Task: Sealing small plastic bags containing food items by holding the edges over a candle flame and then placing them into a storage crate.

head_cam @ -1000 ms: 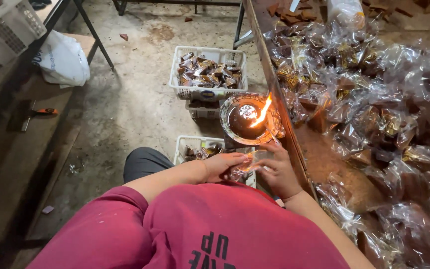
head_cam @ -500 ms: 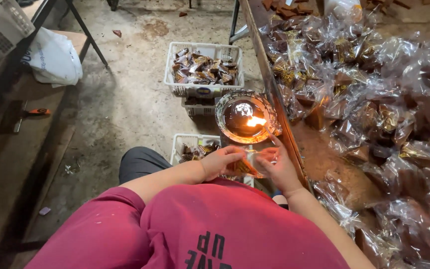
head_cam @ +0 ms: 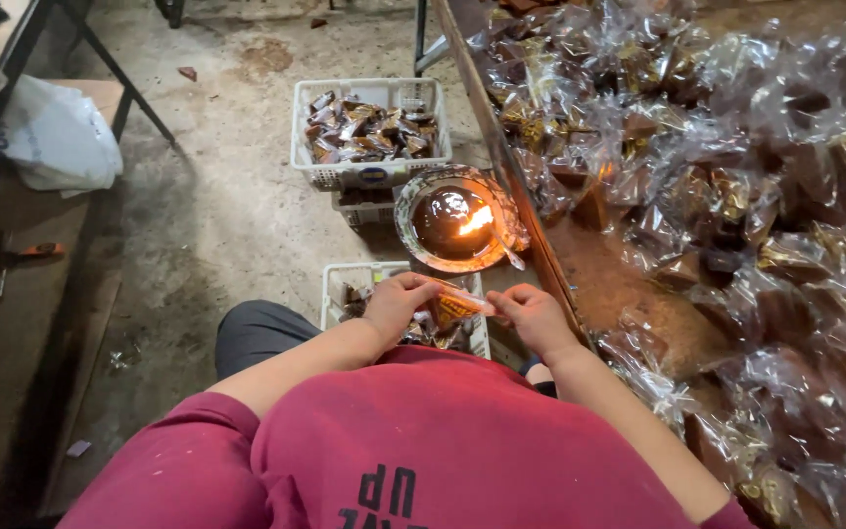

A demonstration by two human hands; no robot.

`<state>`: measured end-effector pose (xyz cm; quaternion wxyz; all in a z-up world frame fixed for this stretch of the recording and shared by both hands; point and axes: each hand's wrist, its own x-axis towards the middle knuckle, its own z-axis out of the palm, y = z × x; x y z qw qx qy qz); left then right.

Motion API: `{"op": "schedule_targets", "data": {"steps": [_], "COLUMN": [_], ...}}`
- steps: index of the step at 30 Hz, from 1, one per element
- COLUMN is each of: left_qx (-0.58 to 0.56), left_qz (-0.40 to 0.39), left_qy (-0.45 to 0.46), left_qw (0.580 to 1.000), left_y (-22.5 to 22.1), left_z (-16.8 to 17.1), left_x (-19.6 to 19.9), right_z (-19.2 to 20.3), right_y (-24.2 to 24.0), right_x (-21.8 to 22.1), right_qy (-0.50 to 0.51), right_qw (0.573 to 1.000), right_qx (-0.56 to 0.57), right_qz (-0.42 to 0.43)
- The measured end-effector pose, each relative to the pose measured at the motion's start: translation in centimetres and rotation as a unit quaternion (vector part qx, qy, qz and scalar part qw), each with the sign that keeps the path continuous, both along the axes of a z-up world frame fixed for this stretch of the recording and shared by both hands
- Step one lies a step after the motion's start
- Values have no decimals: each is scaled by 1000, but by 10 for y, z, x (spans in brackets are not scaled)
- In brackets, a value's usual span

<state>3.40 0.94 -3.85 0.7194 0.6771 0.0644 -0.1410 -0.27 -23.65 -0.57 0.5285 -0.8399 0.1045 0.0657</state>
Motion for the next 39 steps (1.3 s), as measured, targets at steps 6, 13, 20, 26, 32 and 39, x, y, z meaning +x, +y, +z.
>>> {"op": "schedule_targets", "data": {"steps": [6,13,20,26,32,39], "left_qx": [214,333,243,236,-93,-108], "left_qz": [-195,-329,-347,-337,-183,-137], "left_qy": [-183,-165,-150,-50,77,212], "left_qw": [940,868,893,910,976,962], "left_y": [-8,-11,-23,-19,-30,-29], "left_z": [42,31,46,35,17,24], "left_x": [-18,-17,-24,-19,0,8], "right_z": [33,19,28,32,26,28], "right_y": [21,0,17,-2,-2,-3], "right_x": [-18,-1,-20,0,0,-1], "right_qy": [144,60,31,-70,-78,-61], "right_qw": [947,870,954,915,925,936], "right_qx": [286,469,296,373,339,317], "right_qz": [-34,-139,50,-135,-150,-142]}}
